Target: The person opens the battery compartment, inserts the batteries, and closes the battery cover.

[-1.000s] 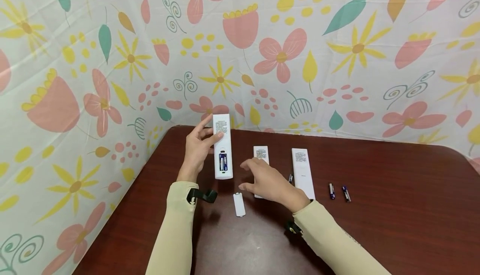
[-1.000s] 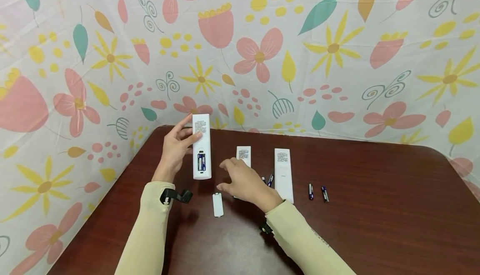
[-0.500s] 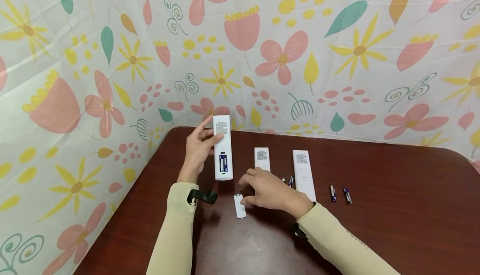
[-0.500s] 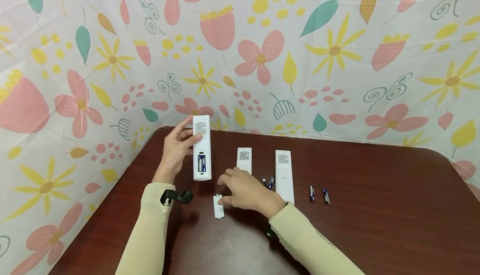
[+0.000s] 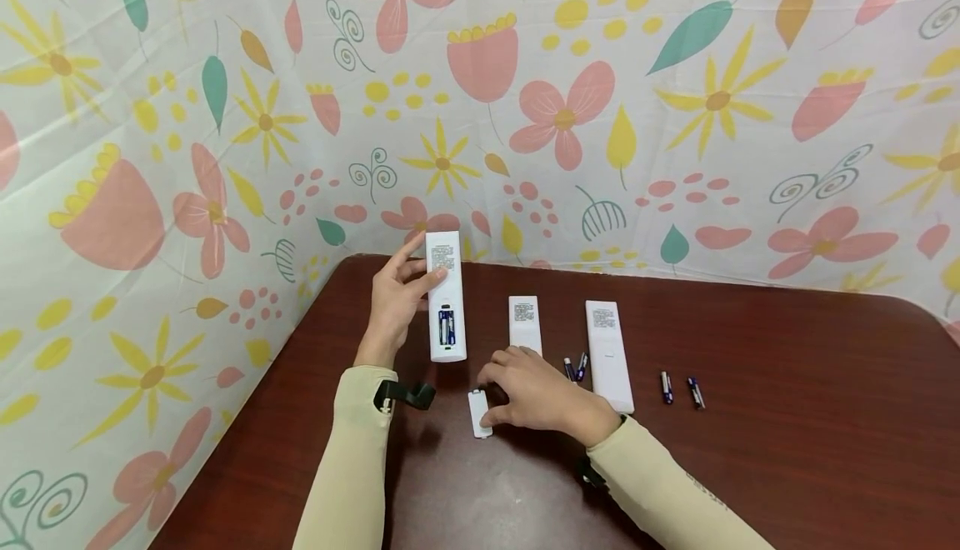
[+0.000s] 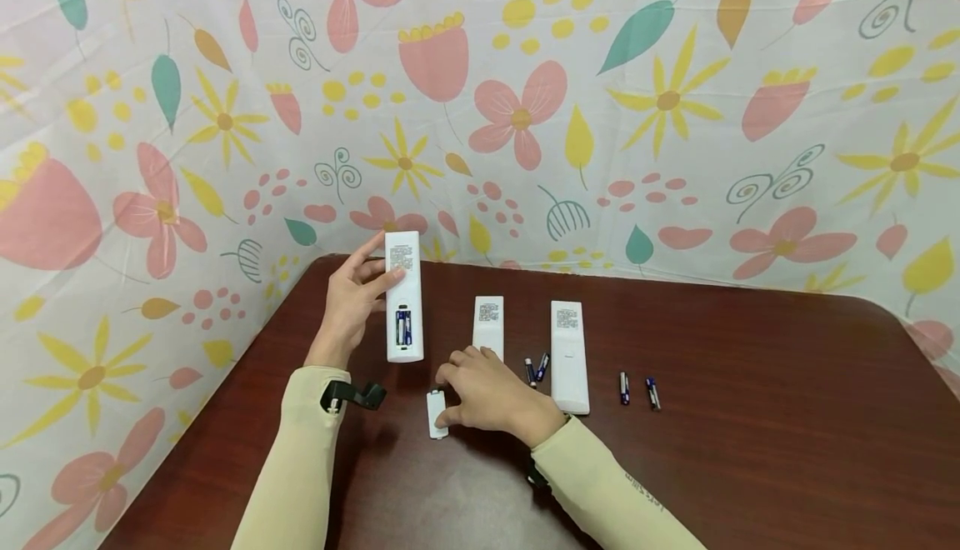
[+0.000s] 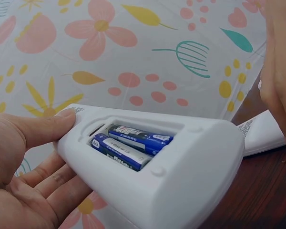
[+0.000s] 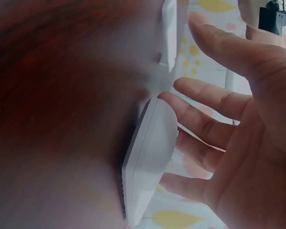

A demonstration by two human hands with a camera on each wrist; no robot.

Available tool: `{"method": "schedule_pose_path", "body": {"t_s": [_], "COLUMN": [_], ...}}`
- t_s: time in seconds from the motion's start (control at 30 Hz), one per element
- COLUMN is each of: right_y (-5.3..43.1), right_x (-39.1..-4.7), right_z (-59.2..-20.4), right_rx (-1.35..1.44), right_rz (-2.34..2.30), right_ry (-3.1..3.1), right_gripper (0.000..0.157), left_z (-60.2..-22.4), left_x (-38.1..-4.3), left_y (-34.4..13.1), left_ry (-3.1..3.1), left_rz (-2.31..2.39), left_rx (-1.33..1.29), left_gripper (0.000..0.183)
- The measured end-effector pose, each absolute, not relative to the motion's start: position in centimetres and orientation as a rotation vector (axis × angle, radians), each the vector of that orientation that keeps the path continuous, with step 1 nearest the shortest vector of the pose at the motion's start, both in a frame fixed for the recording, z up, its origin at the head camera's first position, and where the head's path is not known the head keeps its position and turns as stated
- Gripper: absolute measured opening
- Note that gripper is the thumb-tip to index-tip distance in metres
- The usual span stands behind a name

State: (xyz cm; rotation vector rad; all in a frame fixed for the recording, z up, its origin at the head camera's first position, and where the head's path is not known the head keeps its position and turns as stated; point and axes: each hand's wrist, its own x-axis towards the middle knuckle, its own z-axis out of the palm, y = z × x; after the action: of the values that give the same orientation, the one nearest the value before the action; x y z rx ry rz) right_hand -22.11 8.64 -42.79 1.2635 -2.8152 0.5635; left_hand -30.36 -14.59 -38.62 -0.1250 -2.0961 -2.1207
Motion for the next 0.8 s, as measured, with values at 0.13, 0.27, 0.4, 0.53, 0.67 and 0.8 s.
{"method": "schedule_pose_path", "body": {"t_s": [0.13, 0.27, 0.4, 0.53, 0.67, 0.8], "right_y": [8.5, 8.2, 8.0, 7.8, 7.6, 7.6], "right_x": [-21.9, -21.9, -21.8, -21.7, -21.6, -21.5], "right_z": [-42.8, -42.9, -42.9, -42.9, -43.0, -43.1], "right_rx": [1.259, 1.262, 1.249, 1.239, 1.226, 1.201], "right_rz": [0.55, 0.532, 0.516, 0.504, 0.486, 0.475], "right_ry": [-2.828, -2.842, -2.859, -2.872, -2.871, -2.876], "right_gripper": [0.045, 0.044, 0.045, 0.046, 0.047, 0.047], "left_z": [-38.6, -38.5, -38.3, -38.2, -38.3, -38.4], "left_x": [-30.3, -30.3, -30.3, -30.1, -30.1, -30.1], "left_y": [-14.5, -14.5, -14.5, -14.5, -14.6, -14.6], "left_ry": [-2.09, -2.087, -2.092, -2.1, -2.096, -2.093], "left_rz": [-2.131, -2.136, -2.129, -2.121, -2.141, -2.151], "left_rx": [-0.122, -0.115, -0.118, -0.114, -0.119, -0.131], "left_gripper": [0.066, 0.066, 0.065, 0.064, 0.066, 0.068]}}
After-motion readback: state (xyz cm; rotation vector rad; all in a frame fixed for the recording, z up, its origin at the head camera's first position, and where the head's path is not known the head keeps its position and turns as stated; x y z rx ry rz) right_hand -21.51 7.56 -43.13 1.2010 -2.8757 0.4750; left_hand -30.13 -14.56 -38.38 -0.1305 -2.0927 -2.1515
